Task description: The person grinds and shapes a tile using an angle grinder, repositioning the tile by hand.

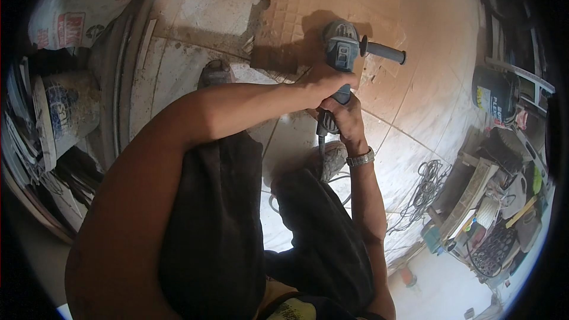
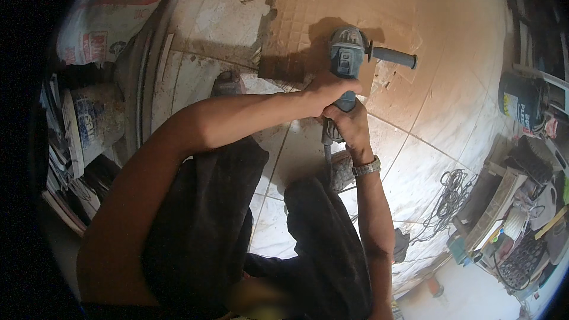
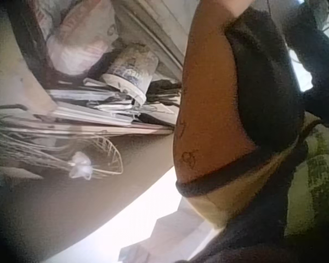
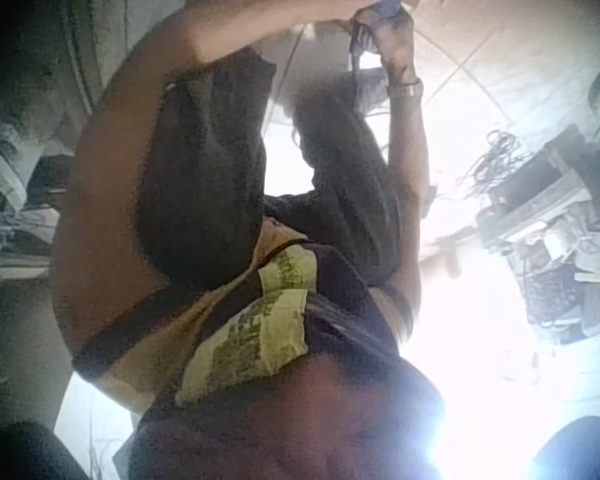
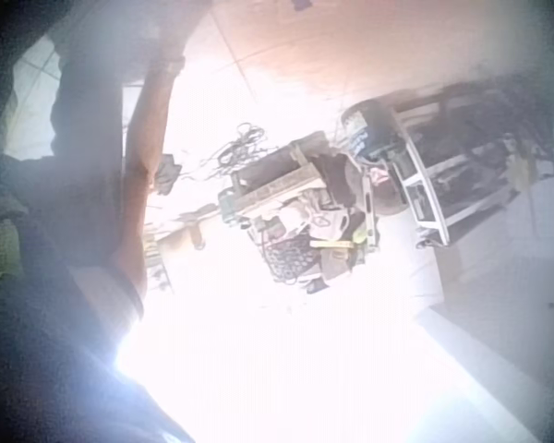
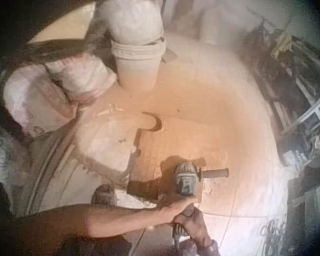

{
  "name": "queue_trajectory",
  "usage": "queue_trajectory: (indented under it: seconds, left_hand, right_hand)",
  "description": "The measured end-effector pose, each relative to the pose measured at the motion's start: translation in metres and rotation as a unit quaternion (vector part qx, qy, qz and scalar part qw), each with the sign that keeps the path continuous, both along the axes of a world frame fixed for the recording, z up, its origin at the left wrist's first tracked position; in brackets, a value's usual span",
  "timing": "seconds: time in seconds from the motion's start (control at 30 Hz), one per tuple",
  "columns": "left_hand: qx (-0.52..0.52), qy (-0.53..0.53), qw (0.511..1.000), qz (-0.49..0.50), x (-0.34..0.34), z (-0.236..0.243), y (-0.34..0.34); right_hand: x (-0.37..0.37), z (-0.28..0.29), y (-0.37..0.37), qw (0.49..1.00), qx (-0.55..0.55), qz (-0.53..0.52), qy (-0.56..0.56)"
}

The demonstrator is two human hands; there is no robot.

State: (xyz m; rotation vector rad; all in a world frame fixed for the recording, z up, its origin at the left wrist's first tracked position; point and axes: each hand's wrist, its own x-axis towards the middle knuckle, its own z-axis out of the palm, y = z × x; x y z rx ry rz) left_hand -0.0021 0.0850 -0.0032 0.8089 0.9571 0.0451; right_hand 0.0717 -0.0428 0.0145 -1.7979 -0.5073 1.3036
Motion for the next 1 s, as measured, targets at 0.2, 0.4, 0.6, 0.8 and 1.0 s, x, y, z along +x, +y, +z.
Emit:
queue_trajectory:
  seconds: [0.2, 0.4, 0.6, 0.8, 1.0]
  left_hand:
    - [-0.013, 0.045, 0.999, -0.012, -0.009, 0.005, 0.006]
    - [0.050, 0.056, 0.996, -0.040, 0.002, 0.003, 0.002]
    - [0.027, 0.028, 0.999, 0.003, -0.008, 0.003, 0.002]
    - [0.033, 0.022, 0.999, -0.034, -0.003, 0.019, 0.010]
    - [0.008, 0.030, 0.999, 0.044, -0.009, 0.002, 0.005]
  right_hand:
    - [-0.008, 0.013, 0.009, 0.998, 0.030, 0.001, 0.051]
    - [-0.012, 0.011, 0.004, 0.998, 0.026, -0.039, 0.036]
    - [-0.014, 0.005, 0.007, 0.999, 0.033, -0.003, 0.016]
    - [-0.016, 0.008, 0.008, 0.998, 0.009, -0.061, 0.029]
    - [-0.012, 0.011, 0.016, 0.999, 0.031, 0.014, 0.003]
